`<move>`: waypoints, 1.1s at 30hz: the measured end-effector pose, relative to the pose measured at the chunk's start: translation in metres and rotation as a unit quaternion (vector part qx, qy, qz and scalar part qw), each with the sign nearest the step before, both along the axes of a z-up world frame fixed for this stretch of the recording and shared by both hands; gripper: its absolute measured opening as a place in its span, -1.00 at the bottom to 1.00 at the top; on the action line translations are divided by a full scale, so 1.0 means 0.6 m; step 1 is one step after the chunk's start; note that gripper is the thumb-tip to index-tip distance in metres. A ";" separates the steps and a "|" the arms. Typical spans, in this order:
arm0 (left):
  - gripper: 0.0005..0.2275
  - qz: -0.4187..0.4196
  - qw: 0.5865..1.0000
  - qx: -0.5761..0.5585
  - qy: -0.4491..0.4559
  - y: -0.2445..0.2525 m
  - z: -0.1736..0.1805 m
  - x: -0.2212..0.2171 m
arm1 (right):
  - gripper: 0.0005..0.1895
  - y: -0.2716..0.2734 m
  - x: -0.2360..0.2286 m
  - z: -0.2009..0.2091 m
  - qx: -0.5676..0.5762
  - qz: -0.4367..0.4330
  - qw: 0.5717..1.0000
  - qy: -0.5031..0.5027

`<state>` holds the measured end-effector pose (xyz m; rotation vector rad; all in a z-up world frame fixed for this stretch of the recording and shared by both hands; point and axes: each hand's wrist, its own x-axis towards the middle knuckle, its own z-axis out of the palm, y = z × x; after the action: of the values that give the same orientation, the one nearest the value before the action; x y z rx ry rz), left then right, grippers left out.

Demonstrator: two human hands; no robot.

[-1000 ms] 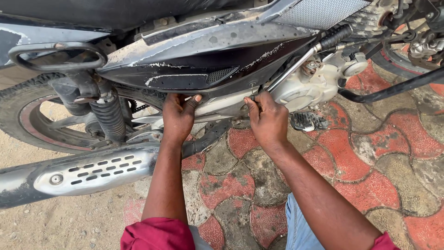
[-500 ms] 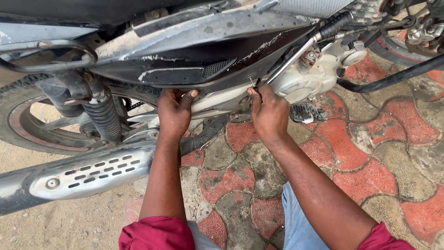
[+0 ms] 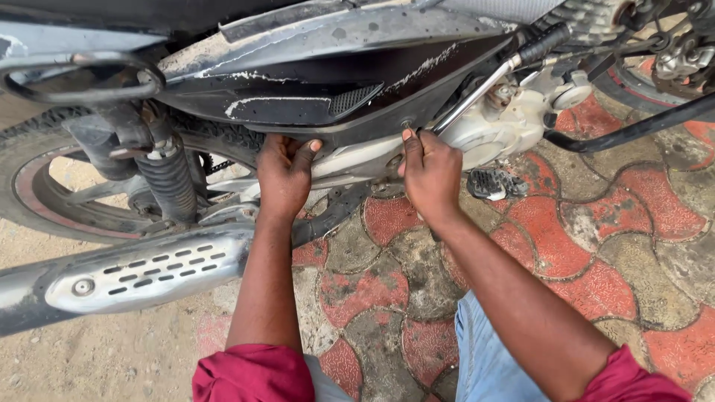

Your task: The person crouches beside a red motorcycle and works at the lower side panel near the chain area, loosening and repositioning the panel by hand. They then hold a small bottle and apply liquid from it onto the chain and lever area before returning to the panel.

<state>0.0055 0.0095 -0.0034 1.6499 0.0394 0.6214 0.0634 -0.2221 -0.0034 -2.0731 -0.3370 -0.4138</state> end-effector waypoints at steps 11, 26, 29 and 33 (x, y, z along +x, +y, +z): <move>-0.72 0.007 1.000 0.001 -0.002 -0.003 -0.006 -0.013 | -0.71 0.009 -0.006 -0.028 -0.070 -0.041 0.995 -0.060; -0.71 -0.004 0.998 -0.042 -0.042 0.002 0.004 -0.005 | -0.57 0.030 -0.030 0.001 0.038 0.028 0.998 -0.037; -0.68 -0.004 0.998 -0.056 -0.042 0.000 0.005 0.002 | -0.59 0.027 -0.034 0.035 0.115 0.059 0.988 0.081; -0.71 0.003 0.996 -0.063 -0.058 -0.002 0.000 0.001 | -0.60 0.015 -0.009 -0.008 -0.054 0.001 0.997 -0.054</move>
<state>0.0059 0.0081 -0.0032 1.4905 -0.0007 0.7041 0.0580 -0.2133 -0.0081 -2.1604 -0.4333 -0.5181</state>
